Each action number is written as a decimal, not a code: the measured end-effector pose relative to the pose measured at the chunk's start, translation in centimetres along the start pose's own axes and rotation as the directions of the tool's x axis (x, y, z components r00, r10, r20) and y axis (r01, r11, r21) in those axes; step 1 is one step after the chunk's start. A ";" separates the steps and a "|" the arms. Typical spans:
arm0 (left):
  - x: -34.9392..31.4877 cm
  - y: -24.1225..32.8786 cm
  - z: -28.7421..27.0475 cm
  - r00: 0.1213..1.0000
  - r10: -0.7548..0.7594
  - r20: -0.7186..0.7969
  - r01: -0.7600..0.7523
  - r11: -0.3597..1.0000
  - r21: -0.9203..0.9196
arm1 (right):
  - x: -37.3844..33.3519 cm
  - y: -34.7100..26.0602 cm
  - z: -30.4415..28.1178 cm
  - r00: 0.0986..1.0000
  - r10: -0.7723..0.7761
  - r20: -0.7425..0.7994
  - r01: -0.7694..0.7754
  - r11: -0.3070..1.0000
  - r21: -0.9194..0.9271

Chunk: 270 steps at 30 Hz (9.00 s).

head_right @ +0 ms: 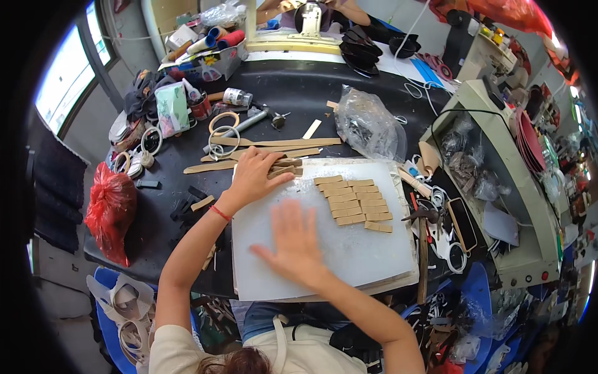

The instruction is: The person uses a hammer and a metal punch to drive fasteners into small rectangular wooden blocks arranged on a white cutting board. The person repeatedly positions the punch on the blocks and strikes it with the hammer, then moves the blocks to a separate pile. The workspace is cluttered with various tools and materials, including a sewing machine in the background.

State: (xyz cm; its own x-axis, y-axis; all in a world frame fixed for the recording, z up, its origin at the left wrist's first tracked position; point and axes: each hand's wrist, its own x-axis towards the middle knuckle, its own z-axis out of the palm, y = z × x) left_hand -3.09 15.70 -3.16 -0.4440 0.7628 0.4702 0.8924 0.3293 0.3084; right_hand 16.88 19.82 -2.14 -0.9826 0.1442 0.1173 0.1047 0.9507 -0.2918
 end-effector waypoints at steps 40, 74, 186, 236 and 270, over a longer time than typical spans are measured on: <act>1.2 8.5 2.5 0.993 0.115 -0.001 -0.111 0.954 -0.277 | -5.9 7.9 -4.6 0.949 -0.109 -0.297 0.151 0.981 0.123; -9.4 9.2 -6.6 0.986 -0.139 0.090 0.160 0.940 -0.301 | -9.3 -2.5 -2.1 0.992 0.042 -0.121 -0.029 0.994 0.109; -8.6 9.5 -3.4 0.970 -0.233 0.063 0.234 0.844 -0.482 | -0.4 8.5 -13.1 0.990 -0.096 -0.103 0.088 0.993 -0.081; -9.8 9.2 -4.1 0.850 -0.458 0.261 0.467 0.424 -0.776 | -3.7 7.6 -11.0 0.995 -0.035 0.090 0.042 0.997 -0.070; -9.5 11.3 -3.5 0.819 -0.460 0.343 0.505 0.293 -0.812 | -4.7 8.0 -10.7 0.998 -0.037 0.043 0.039 0.999 -0.038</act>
State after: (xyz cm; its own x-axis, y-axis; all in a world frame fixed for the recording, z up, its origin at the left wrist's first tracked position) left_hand 10.96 10.26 -1.28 -0.7467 0.6639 -0.0410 -0.0284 0.0297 0.9992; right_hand 24.00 29.70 5.10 -0.9915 0.0970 0.0871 0.0725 0.9654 -0.2504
